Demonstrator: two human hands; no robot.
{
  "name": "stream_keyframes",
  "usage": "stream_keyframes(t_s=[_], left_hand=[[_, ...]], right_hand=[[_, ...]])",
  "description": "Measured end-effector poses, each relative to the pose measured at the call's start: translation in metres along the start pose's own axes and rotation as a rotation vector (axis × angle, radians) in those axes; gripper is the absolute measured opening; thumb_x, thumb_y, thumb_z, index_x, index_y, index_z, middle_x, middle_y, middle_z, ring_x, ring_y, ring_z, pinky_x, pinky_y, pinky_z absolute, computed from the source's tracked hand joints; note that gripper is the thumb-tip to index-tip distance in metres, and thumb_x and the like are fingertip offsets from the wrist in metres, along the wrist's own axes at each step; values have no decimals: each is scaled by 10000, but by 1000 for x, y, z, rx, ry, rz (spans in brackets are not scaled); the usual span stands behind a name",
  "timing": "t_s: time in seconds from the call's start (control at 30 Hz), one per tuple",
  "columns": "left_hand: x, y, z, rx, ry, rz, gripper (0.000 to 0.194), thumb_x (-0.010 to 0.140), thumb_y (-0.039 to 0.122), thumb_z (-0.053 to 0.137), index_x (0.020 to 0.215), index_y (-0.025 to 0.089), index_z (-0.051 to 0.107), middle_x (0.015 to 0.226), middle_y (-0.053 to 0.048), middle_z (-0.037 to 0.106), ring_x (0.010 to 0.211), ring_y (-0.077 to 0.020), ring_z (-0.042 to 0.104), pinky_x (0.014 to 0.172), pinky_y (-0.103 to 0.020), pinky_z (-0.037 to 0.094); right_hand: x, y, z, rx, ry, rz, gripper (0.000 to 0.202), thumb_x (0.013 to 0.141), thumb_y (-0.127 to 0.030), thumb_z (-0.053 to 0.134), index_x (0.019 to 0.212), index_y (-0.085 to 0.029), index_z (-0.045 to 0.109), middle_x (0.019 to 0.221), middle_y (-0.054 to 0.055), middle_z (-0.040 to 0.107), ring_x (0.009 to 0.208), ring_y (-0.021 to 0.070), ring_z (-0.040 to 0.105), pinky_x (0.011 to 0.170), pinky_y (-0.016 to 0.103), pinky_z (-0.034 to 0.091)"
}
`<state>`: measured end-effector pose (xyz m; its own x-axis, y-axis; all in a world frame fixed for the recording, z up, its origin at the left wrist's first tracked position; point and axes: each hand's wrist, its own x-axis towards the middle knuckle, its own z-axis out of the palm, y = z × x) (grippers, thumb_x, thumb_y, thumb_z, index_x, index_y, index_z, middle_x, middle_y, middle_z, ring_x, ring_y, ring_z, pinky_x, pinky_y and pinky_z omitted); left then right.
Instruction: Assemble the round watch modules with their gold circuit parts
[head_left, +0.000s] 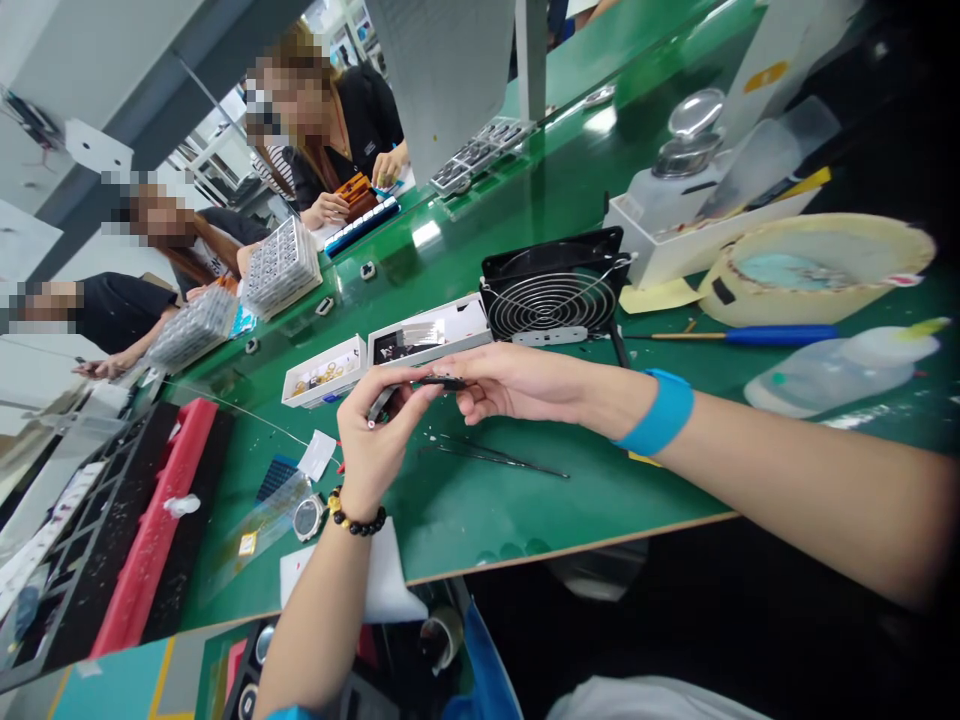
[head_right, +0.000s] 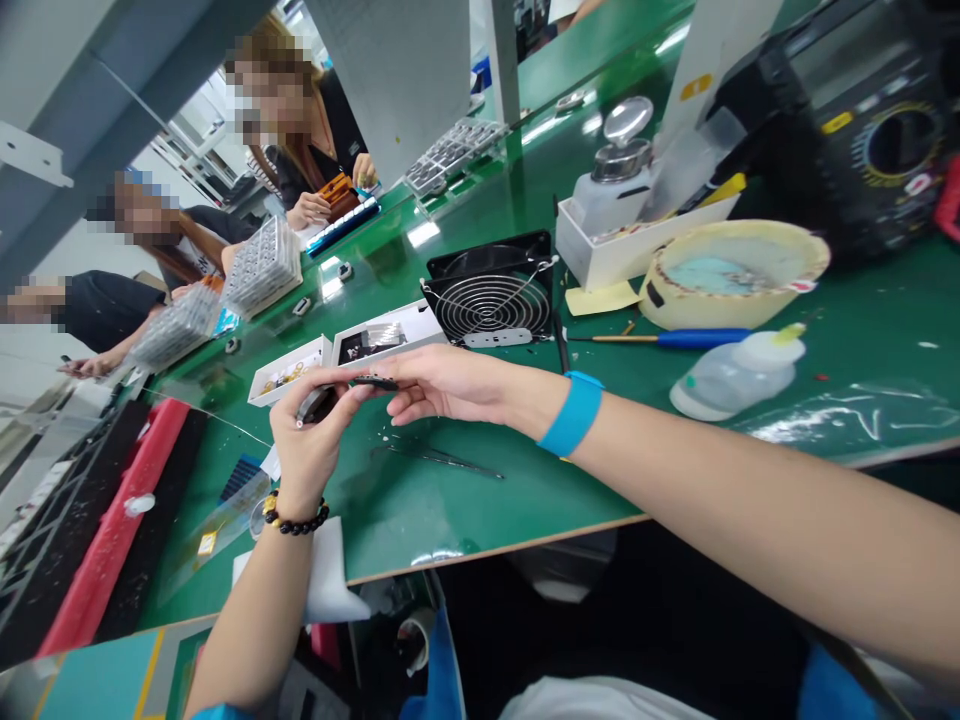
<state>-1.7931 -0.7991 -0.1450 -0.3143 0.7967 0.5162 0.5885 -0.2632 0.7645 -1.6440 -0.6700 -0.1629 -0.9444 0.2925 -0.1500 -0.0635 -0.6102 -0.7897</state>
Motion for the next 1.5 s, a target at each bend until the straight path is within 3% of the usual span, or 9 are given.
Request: stream_keyframes(t_s=[0.17, 0.53, 0.63, 0.73, 0.9, 1.2, 1.5], left_hand=[[-1, 0, 0, 16, -5, 15, 125, 865, 305, 842, 936, 220, 785, 869, -25, 713, 727, -122, 576, 661, -228, 464], [-2, -2, -1, 52, -4, 86, 124, 854, 298, 848, 920, 221, 777, 843, -19, 702, 715, -115, 590, 653, -217, 470], [1, -3, -2, 18, 36, -31, 163, 839, 347, 857, 875, 214, 770, 776, -6, 677, 663, -108, 575, 624, -215, 458], [6, -9, -4, -98, 84, -250, 270, 814, 435, 864, 866, 198, 748, 636, 25, 591, 536, -81, 491, 529, -196, 395], [12, -15, -7, -312, 82, -439, 386, 751, 492, 891, 860, 166, 715, 556, 44, 502, 467, -62, 415, 423, -167, 255], [11, -12, -6, -349, 76, -464, 358, 761, 452, 888, 848, 158, 703, 561, 40, 500, 453, -51, 409, 400, -156, 193], [9, -10, -5, -314, 77, -437, 331, 803, 455, 856, 855, 168, 700, 567, 37, 506, 473, -60, 438, 414, -151, 241]], right_hand=[[0, 0, 0, -59, 0, -24, 246, 1030, -212, 564, 1133, -115, 766, 809, 43, 745, 592, 91, 632, 615, 185, 607], [-1, -6, 3, -43, -22, -2, 216, 1047, -157, 519, 1149, -119, 706, 803, 23, 704, 587, 80, 650, 581, 170, 617], [0, -6, 2, 16, -21, 8, 264, 1093, -270, 458, 1163, -133, 673, 766, 34, 713, 592, 109, 673, 622, 211, 641], [0, -8, 1, 53, -69, 9, 380, 1124, -360, 343, 1115, -131, 646, 917, 99, 770, 638, 128, 713, 666, 249, 658], [-2, -10, 3, 17, -99, -14, 390, 1125, -365, 307, 1130, -139, 625, 1076, 148, 783, 707, 146, 753, 709, 258, 664], [-2, -9, 3, 7, -104, -12, 364, 1117, -350, 351, 1138, -134, 643, 1062, 137, 789, 734, 148, 759, 724, 251, 665], [-1, -6, 2, -60, -68, -41, 329, 1093, -286, 455, 1240, -91, 675, 1088, 147, 789, 751, 142, 757, 717, 236, 669]])
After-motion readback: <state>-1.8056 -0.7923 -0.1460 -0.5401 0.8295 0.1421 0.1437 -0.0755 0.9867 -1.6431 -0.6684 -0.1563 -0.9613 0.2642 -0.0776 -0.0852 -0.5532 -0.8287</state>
